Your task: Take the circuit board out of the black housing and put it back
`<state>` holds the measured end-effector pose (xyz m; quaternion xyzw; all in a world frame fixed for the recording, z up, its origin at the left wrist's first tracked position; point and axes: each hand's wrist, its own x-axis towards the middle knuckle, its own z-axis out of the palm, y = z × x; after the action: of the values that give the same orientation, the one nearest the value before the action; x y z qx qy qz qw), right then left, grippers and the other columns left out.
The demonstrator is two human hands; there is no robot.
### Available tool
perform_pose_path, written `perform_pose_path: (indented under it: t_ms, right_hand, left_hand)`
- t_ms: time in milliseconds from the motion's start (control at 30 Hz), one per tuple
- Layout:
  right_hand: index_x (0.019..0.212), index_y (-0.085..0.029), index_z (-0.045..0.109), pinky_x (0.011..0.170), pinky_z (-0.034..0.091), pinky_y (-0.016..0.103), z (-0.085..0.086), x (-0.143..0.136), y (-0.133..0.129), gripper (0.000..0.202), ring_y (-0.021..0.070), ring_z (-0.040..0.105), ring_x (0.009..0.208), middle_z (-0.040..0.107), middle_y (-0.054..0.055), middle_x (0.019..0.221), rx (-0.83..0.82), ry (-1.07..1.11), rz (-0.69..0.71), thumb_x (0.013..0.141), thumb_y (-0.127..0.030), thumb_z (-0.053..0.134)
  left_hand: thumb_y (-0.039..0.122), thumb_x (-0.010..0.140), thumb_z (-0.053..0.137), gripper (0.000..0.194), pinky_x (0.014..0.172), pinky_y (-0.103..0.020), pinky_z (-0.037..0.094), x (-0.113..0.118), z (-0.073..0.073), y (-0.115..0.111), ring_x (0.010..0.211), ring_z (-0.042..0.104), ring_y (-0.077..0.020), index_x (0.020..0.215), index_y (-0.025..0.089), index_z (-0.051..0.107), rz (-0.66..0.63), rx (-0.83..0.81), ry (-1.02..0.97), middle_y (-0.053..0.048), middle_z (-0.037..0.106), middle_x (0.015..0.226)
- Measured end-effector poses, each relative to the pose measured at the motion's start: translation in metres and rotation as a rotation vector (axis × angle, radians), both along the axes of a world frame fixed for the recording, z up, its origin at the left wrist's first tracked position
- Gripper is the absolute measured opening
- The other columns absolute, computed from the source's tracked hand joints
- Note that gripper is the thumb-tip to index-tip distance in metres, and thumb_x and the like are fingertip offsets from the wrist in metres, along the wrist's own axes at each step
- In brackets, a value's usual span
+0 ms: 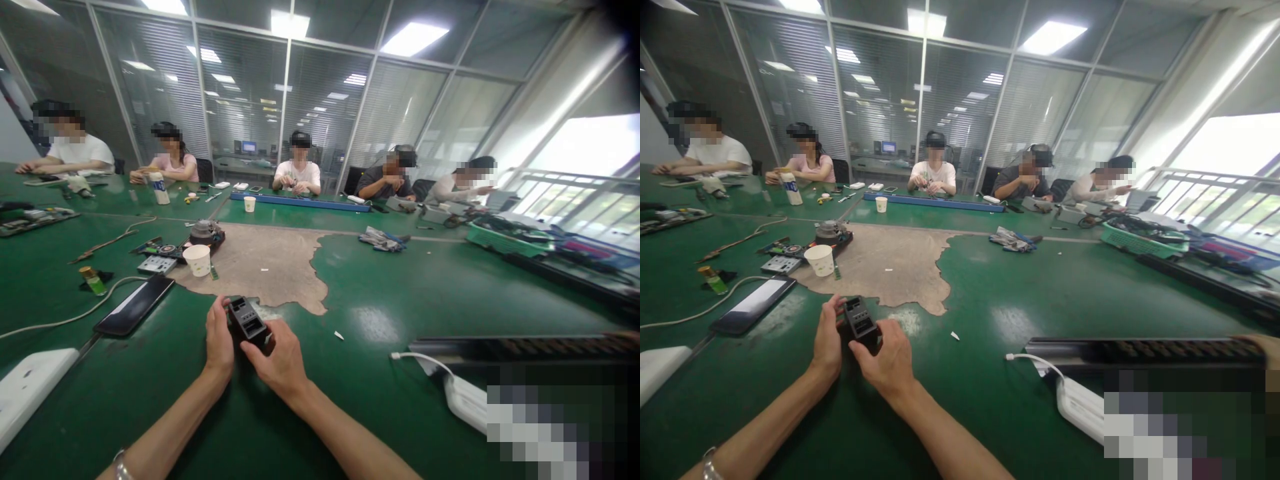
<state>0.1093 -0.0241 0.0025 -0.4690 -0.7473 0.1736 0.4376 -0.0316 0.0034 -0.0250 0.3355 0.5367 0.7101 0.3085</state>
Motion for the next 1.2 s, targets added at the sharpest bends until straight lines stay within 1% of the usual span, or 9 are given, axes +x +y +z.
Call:
perform_pose_path:
  t_ms: [100,167,367,467,633,900,1033,1100,1200]
  right_hand:
    - [0.125,-0.018,0.052,0.096,0.045,0.042,-0.003,0.001,-0.001,0.064,0.0276,0.053,0.108,0.059,0.011,0.116,0.053,0.004,0.002,0.069,-0.034,0.078]
    - [0.129,-0.017,0.05,0.099,0.043,0.043,-0.005,0.002,-0.001,0.069,0.0288,0.051,0.112,0.057,0.013,0.119,0.063,-0.001,0.012,0.069,-0.035,0.079]
    - [0.115,-0.02,0.059,0.09,0.046,0.043,-0.006,0.002,0.0,0.048,0.027,0.056,0.098,0.063,0.009,0.102,0.022,-0.017,0.026,0.073,-0.035,0.076]
    - [0.115,-0.018,0.059,0.091,0.045,0.044,-0.007,0.002,-0.003,0.049,0.0272,0.056,0.098,0.063,0.009,0.104,0.032,-0.004,0.021,0.072,-0.034,0.077]
    - [0.12,-0.019,0.057,0.088,0.047,0.042,-0.007,0.001,-0.007,0.052,0.027,0.056,0.099,0.062,0.009,0.106,0.006,0.006,0.014,0.073,-0.031,0.075]
    - [0.115,-0.022,0.06,0.088,0.048,0.039,0.01,0.004,-0.01,0.042,0.0248,0.057,0.099,0.062,0.007,0.103,-0.005,0.093,-0.005,0.076,-0.026,0.073]
    - [0.114,-0.022,0.061,0.083,0.05,0.036,0.014,0.007,-0.008,0.037,0.0231,0.058,0.096,0.063,0.006,0.101,-0.011,0.132,-0.033,0.078,-0.028,0.071]
    - [0.114,-0.022,0.062,0.08,0.051,0.034,0.013,0.007,-0.008,0.037,0.0224,0.059,0.094,0.064,0.006,0.1,-0.014,0.139,-0.037,0.079,-0.029,0.072]
    - [0.115,-0.022,0.061,0.081,0.051,0.035,0.008,0.006,-0.012,0.042,0.0234,0.059,0.095,0.064,0.007,0.102,-0.012,0.13,-0.016,0.076,-0.029,0.075]
  left_hand:
    - [0.061,0.092,0.031,0.057,0.1,-0.04,0.04,0.001,0.006,-0.001,0.108,0.055,-0.022,0.131,0.024,0.052,0.045,-0.065,0.039,-0.007,0.06,0.117]
    - [0.061,0.092,0.031,0.058,0.099,-0.039,0.041,0.002,0.009,-0.001,0.108,0.055,-0.0216,0.131,0.024,0.051,0.058,-0.072,0.037,-0.007,0.06,0.116]
    - [0.061,0.092,0.033,0.057,0.098,-0.037,0.041,0.004,0.009,0.001,0.104,0.057,-0.0203,0.131,0.024,0.051,0.057,-0.077,0.028,-0.006,0.062,0.112]
    - [0.06,0.092,0.033,0.056,0.097,-0.037,0.042,0.005,0.009,0.001,0.102,0.057,-0.0195,0.132,0.024,0.05,0.034,-0.07,0.029,-0.005,0.063,0.107]
    - [0.059,0.092,0.034,0.055,0.099,-0.036,0.04,0.006,0.01,-0.001,0.106,0.056,-0.0191,0.131,0.025,0.051,0.014,-0.048,0.04,-0.005,0.062,0.112]
    - [0.061,0.092,0.032,0.058,0.099,-0.038,0.041,0.0,0.0,0.003,0.105,0.057,-0.0195,0.132,0.025,0.051,-0.01,-0.029,0.017,-0.007,0.06,0.119]
    - [0.062,0.092,0.03,0.06,0.098,-0.037,0.041,-0.001,-0.001,0.004,0.106,0.057,-0.0194,0.133,0.023,0.051,-0.011,-0.017,-0.006,-0.008,0.06,0.12]
    - [0.063,0.092,0.031,0.06,0.096,-0.035,0.043,-0.001,-0.001,0.004,0.104,0.057,-0.0185,0.134,0.024,0.05,-0.023,-0.019,-0.029,-0.008,0.06,0.12]
    - [0.065,0.09,0.033,0.061,0.086,-0.032,0.048,0.0,-0.002,0.002,0.094,0.061,-0.0164,0.135,0.026,0.047,-0.071,-0.03,-0.097,-0.008,0.059,0.123]
